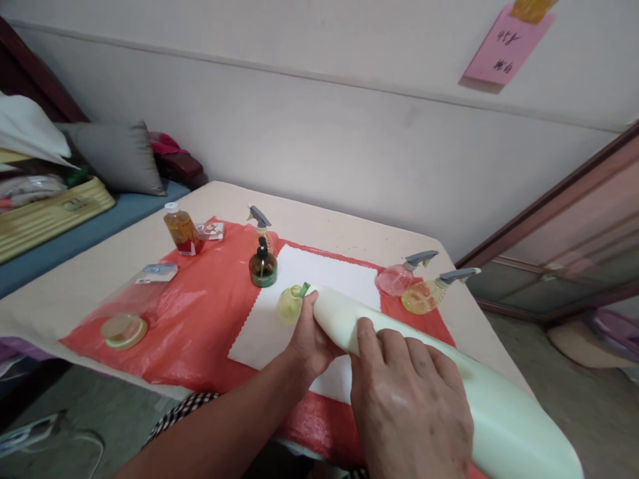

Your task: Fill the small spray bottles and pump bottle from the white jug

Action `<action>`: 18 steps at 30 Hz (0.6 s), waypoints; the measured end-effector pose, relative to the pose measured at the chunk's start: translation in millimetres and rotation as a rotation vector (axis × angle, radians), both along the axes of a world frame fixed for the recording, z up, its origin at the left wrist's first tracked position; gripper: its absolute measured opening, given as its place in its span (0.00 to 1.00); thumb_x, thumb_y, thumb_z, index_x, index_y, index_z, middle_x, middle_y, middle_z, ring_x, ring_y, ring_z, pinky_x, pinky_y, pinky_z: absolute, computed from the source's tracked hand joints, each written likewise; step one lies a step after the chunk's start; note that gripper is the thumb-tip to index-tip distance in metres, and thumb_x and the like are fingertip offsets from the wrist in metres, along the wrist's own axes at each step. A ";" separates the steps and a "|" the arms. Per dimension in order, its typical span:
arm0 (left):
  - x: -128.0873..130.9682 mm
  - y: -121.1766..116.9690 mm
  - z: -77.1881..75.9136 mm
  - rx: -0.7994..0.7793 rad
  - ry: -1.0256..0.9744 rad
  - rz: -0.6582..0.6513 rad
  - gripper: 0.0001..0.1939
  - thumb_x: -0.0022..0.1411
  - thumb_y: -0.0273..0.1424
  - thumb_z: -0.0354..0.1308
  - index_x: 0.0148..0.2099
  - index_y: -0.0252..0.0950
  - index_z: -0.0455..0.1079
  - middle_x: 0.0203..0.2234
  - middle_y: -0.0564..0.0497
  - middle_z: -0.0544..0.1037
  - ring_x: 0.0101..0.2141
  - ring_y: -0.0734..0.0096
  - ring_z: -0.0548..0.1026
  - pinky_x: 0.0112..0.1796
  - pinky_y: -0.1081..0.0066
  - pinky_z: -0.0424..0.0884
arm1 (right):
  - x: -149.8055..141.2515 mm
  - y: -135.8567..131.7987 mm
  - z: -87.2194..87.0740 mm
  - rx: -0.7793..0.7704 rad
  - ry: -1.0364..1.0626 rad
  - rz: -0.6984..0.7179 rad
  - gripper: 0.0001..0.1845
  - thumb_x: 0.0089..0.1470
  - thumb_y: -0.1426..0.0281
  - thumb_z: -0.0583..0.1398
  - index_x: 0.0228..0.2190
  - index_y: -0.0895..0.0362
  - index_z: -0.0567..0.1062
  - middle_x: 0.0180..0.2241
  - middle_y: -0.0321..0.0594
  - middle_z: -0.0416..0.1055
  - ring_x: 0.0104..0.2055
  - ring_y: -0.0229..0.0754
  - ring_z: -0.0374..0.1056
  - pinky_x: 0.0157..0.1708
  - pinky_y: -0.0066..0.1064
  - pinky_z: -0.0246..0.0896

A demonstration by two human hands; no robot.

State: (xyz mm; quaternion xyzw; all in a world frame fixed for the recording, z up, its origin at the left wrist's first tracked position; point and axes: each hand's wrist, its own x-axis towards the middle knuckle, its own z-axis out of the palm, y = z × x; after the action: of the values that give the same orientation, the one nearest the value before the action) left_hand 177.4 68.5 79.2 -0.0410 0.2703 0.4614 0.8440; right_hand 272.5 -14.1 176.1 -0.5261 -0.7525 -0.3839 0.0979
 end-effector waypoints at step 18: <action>-0.7 -0.1 0.2 0.018 -0.012 -0.020 0.29 0.58 0.54 0.56 0.49 0.37 0.73 0.42 0.43 0.77 0.41 0.53 0.74 0.41 0.56 0.74 | 3.4 -1.5 -1.1 -0.010 0.006 -0.004 0.13 0.58 0.75 0.54 0.43 0.61 0.74 0.28 0.44 0.73 0.29 0.51 0.67 0.35 0.41 0.57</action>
State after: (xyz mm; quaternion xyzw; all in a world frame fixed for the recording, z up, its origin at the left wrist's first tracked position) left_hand 176.7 68.3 79.4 -0.0335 0.2616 0.4553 0.8504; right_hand 275.9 -15.7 175.1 -0.5291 -0.7531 -0.3788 0.0968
